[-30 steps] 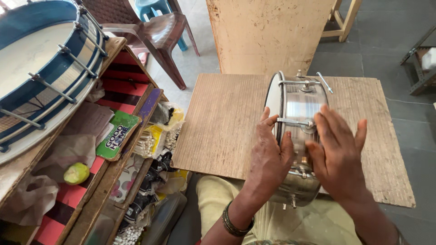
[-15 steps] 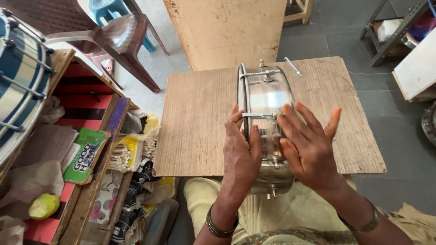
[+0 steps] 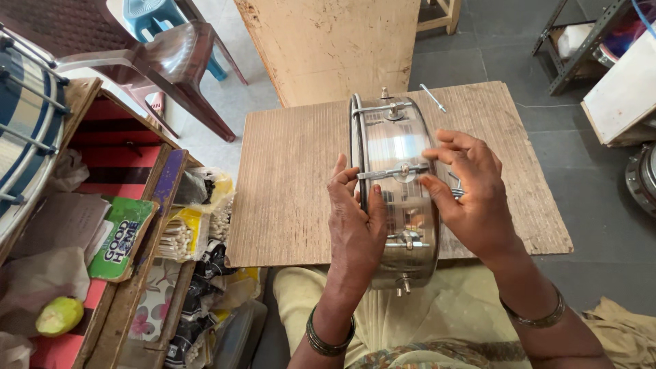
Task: The person assembles a snare drum by placing long bolts through the rim and into the lugs, سپس tightening them with a drum key and a wrench.
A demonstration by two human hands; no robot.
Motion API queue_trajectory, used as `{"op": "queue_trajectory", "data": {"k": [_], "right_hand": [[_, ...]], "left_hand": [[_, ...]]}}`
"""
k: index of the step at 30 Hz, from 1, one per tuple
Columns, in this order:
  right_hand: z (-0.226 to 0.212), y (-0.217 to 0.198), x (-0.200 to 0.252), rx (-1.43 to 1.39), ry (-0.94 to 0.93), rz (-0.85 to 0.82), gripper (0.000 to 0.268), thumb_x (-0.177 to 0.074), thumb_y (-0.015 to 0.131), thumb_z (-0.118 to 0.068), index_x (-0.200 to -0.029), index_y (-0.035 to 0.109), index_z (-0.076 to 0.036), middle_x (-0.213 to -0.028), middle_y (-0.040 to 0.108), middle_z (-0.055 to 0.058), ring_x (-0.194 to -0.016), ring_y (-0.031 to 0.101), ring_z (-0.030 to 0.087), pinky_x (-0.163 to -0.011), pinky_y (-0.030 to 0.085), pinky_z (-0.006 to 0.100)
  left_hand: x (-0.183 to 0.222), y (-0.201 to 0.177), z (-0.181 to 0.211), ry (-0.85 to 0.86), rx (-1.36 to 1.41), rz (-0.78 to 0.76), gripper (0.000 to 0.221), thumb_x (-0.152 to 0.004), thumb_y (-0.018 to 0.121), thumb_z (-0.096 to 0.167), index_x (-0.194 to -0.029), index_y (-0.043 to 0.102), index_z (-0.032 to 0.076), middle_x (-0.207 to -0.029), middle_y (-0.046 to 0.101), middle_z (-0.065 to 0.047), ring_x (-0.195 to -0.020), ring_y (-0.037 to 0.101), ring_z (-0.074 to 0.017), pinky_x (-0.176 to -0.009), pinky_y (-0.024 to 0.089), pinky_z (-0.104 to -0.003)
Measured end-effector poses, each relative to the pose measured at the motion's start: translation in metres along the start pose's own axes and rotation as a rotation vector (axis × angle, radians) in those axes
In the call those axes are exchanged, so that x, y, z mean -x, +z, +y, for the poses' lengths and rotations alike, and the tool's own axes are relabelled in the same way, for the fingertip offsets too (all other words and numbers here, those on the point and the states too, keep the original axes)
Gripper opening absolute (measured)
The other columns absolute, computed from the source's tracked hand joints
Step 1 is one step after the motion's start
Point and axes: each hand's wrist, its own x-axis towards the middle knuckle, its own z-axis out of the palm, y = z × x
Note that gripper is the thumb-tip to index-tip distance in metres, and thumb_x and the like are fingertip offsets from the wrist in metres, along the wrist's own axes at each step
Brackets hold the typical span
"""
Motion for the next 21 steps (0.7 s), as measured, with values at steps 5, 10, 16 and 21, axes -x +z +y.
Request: {"op": "queue_trajectory", "data": {"k": [5,10,16,21], "right_hand": [[0.004,0.007,-0.004,0.066,-0.068,0.002,0.021,-0.096,0.074,-0.011,-0.117,0.072,-0.009,-0.144,0.061,0.012,-0.127,0.061,0.029,-0.119,0.038,0.049],[-0.005,0.004,-0.002,-0.169,0.039,0.004,0.030,-0.093,0.074,-0.015,-0.122,0.066,-0.009,-0.146,0.053,0.016,-0.129,0.056,0.031,-0.108,0.046,0.041],[-0.006,0.007,-0.006,0.094,-0.096,-0.002,0.025,-0.088,0.076,-0.002,-0.113,0.074,-0.006,-0.143,0.058,0.018,-0.123,0.059,0.033,-0.113,0.040,0.055],[-0.008,0.000,-0.004,-0.075,0.003,0.005,0.029,-0.097,0.068,-0.001,-0.125,0.071,-0.007,-0.153,0.053,0.017,-0.135,0.057,0.032,-0.100,0.057,0.038]], "left_hand": [[0.001,0.001,-0.003,-0.016,-0.051,0.011,0.034,-0.104,0.057,0.008,-0.130,0.038,-0.004,-0.163,0.032,-0.034,-0.135,0.059,-0.0469,-0.109,0.053,-0.051],[0.000,-0.002,-0.002,0.002,-0.088,0.011,0.036,-0.103,0.058,0.009,-0.130,0.038,-0.005,-0.162,0.034,-0.033,-0.135,0.058,-0.0464,-0.106,0.055,-0.050],[-0.001,-0.003,-0.003,-0.024,-0.069,0.018,0.037,-0.102,0.059,0.008,-0.130,0.039,-0.004,-0.161,0.036,-0.033,-0.131,0.061,-0.0454,-0.101,0.057,-0.050],[-0.002,-0.007,0.002,-0.033,-0.023,0.029,0.034,-0.103,0.058,0.008,-0.129,0.039,-0.003,-0.159,0.041,-0.033,-0.108,0.074,-0.0400,-0.104,0.057,-0.048]]}}
